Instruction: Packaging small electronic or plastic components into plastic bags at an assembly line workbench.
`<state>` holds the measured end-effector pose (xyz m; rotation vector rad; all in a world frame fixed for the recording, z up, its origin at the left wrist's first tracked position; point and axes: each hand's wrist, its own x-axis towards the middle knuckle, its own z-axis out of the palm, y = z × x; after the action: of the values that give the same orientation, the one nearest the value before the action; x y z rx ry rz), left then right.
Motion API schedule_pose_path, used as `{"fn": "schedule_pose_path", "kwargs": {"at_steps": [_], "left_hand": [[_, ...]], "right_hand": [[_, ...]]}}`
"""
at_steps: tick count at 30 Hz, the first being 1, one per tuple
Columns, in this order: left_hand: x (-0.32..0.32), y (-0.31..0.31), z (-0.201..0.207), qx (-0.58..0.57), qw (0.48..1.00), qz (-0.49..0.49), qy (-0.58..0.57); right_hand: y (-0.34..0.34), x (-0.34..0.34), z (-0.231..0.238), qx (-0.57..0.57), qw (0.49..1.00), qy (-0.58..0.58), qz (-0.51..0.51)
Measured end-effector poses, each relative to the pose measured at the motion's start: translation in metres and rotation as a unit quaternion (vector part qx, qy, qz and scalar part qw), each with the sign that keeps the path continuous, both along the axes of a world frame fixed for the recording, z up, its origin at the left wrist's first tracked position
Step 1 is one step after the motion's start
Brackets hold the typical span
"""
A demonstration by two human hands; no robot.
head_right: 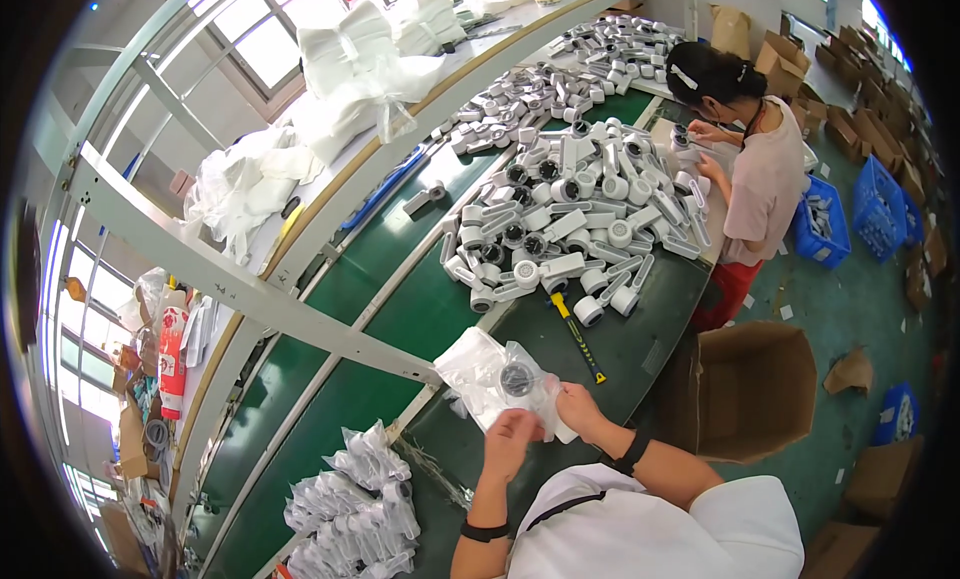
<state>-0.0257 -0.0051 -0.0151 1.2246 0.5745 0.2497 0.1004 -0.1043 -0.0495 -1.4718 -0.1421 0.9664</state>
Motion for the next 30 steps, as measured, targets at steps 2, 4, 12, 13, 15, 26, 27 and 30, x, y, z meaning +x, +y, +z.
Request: {"fn": "schedule_pose_path", "kwargs": {"at_steps": [2, 4, 12, 13, 15, 26, 27, 30], "left_hand": [[0.003, 0.010, -0.008, -0.009, 0.993, 0.116, 0.024], [0.005, 0.015, -0.022, -0.075, 0.969, 0.232, 0.048], [-0.005, 0.018, -0.043, -0.424, 0.887, 0.148, -0.107], [-0.008, 0.019, -0.043, -0.425, 0.886, 0.151, -0.109], [-0.013, 0.024, -0.040, -0.417, 0.881, 0.187, -0.119], [-0.061, 0.050, -0.058, -0.305, 0.900, 0.297, -0.095], [-0.072, 0.057, -0.055, -0.260, 0.899, 0.336, -0.104], [-0.133, 0.091, -0.046, -0.157, 0.925, 0.344, -0.034]], "right_hand": [[0.006, -0.008, 0.012, 0.016, 0.999, 0.034, -0.003], [0.014, -0.016, 0.016, 0.101, 0.991, 0.079, -0.046], [0.024, -0.022, 0.023, -0.070, 0.952, -0.268, 0.129], [0.021, -0.023, 0.018, -0.070, 0.952, -0.268, 0.133], [0.016, -0.028, 0.019, -0.062, 0.939, -0.320, 0.111], [0.005, -0.046, 0.021, 0.081, 0.991, -0.111, -0.003], [0.003, -0.043, 0.022, 0.087, 0.991, -0.098, -0.001], [-0.009, -0.033, 0.018, 0.045, 0.994, -0.073, 0.063]]}}
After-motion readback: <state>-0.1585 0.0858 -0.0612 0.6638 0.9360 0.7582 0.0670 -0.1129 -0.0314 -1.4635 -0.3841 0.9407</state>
